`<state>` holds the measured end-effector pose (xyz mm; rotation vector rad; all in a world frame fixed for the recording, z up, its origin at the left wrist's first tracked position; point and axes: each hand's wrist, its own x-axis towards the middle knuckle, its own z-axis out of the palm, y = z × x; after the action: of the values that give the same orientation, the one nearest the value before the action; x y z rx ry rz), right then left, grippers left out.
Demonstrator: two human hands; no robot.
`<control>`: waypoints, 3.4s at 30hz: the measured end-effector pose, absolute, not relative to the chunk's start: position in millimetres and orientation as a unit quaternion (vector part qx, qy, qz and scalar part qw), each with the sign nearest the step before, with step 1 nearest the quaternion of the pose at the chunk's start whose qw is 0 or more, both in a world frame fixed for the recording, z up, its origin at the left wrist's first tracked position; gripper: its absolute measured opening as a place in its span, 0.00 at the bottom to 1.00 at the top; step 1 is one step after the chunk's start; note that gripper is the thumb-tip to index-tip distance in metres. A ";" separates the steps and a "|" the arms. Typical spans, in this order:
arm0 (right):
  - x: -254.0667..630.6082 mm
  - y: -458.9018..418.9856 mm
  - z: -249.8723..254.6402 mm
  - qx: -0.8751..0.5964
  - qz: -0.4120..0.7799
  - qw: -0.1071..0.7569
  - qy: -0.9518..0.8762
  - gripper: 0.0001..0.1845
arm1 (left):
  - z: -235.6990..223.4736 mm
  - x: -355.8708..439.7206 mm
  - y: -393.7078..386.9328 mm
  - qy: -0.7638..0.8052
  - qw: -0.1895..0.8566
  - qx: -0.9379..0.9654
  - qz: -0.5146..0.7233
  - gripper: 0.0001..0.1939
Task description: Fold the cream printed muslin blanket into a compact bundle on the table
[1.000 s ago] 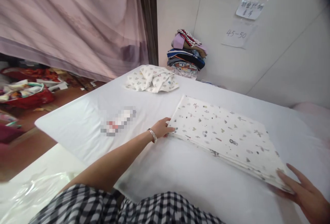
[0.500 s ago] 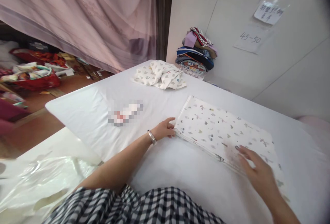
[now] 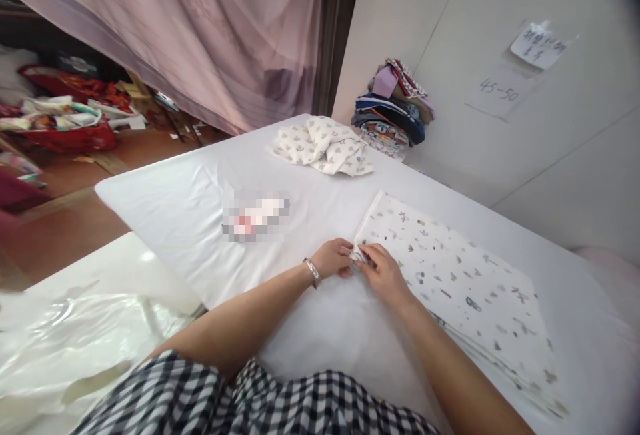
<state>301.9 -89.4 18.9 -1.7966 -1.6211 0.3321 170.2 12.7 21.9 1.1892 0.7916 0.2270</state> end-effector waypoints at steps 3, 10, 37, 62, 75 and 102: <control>304.9 -88.1 16.1 -0.686 0.149 0.376 -0.604 0.13 | 18.4 171.5 11.3 0.359 0.729 0.573 0.107 0.18; 298.6 -99.2 27.2 -0.689 0.048 0.362 -0.626 0.13 | 19.1 171.7 11.0 0.365 0.715 0.585 0.111 0.22; 288.5 -98.6 22.7 -0.703 0.039 0.275 -0.654 0.13 | 9.7 163.8 16.6 0.307 0.595 0.733 0.121 0.31; 293.4 -101.8 20.7 -0.681 0.151 0.404 -0.592 0.13 | 17.7 166.2 8.3 0.306 0.702 0.639 0.065 0.21; 284.8 -107.0 35.0 -0.712 0.027 0.340 -0.614 0.14 | 29.6 160.2 19.2 0.325 0.676 0.659 0.058 0.10; 402.0 4.3 45.1 -0.872 0.134 0.221 -0.414 0.14 | 27.6 159.8 7.1 0.339 0.397 0.849 0.079 0.11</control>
<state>402.0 4.3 45.1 -2.4112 -1.1455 0.3708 159.8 7.1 27.6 2.1509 0.8579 0.2014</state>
